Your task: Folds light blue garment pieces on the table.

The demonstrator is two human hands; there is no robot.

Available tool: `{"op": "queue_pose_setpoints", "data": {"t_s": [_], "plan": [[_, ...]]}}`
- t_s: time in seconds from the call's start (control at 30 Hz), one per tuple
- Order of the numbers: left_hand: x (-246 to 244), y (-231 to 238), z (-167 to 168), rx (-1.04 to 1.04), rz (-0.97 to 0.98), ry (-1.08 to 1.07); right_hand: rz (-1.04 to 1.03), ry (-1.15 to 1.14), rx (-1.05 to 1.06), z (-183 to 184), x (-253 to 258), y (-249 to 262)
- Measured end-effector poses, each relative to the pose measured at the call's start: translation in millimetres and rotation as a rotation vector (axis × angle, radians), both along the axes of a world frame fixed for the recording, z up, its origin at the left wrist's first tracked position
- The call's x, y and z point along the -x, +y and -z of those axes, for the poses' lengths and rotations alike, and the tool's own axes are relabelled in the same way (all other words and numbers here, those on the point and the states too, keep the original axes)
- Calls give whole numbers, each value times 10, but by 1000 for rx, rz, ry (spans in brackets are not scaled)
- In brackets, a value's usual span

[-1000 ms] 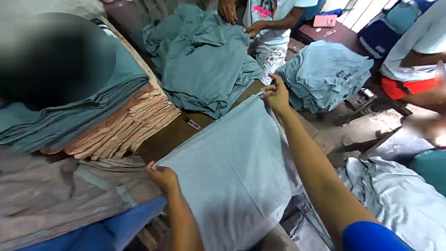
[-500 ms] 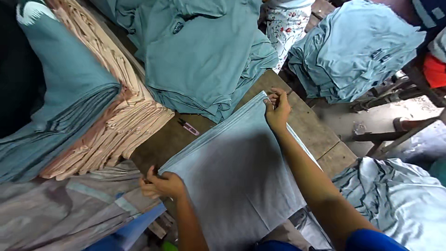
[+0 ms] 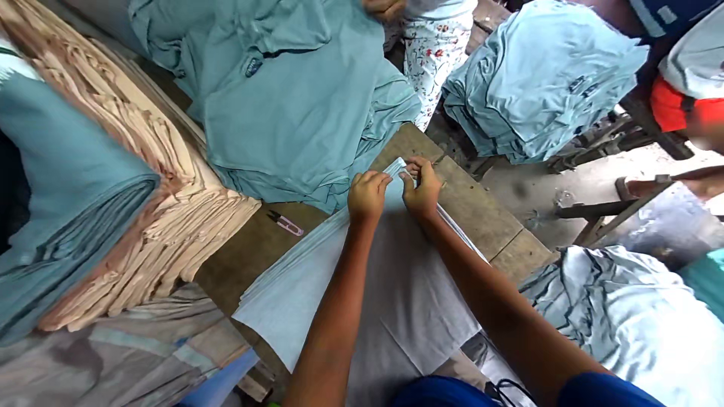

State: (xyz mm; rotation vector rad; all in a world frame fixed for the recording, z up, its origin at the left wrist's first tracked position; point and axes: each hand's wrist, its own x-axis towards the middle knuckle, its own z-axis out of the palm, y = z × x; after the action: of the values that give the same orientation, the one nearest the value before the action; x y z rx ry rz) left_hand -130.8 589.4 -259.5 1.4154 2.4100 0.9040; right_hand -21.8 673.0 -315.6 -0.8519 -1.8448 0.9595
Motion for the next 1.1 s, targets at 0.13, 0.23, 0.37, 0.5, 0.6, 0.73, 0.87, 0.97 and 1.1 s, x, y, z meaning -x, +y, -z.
{"op": "queue_pose_setpoints", "data": {"t_s": [0.13,0.23,0.37,0.5,0.6,0.73,0.87,0.97,1.1], "plan": [[-12,-83,-104,-22,-113,-26,10,-8,31,-5,18,-8],[-35,-132,-150,-69,-166,-157,3,-8,26,-6,22,-16],[-96,-76,-182,-140,-233,-487,-26,-4,2,-11,30,-3],[-168,28,-183,-327,-356,-973,-57,5,18,4,12,-5],[-214,6,-75,-498,-421,-1185,-174,77,15,13,-24,39],[-189,-139,124,-630,-358,-1369,-214,142,105,1,-104,83],[-129,-214,298,-667,-209,-1379,-35,52,5,-189,-69,1],[-145,-193,268,-577,-300,-1191,-339,22,-177,-767,246,-349],[-171,-165,182,-574,-300,-1271,-953,-617,36,-1286,1183,-1187]]}}
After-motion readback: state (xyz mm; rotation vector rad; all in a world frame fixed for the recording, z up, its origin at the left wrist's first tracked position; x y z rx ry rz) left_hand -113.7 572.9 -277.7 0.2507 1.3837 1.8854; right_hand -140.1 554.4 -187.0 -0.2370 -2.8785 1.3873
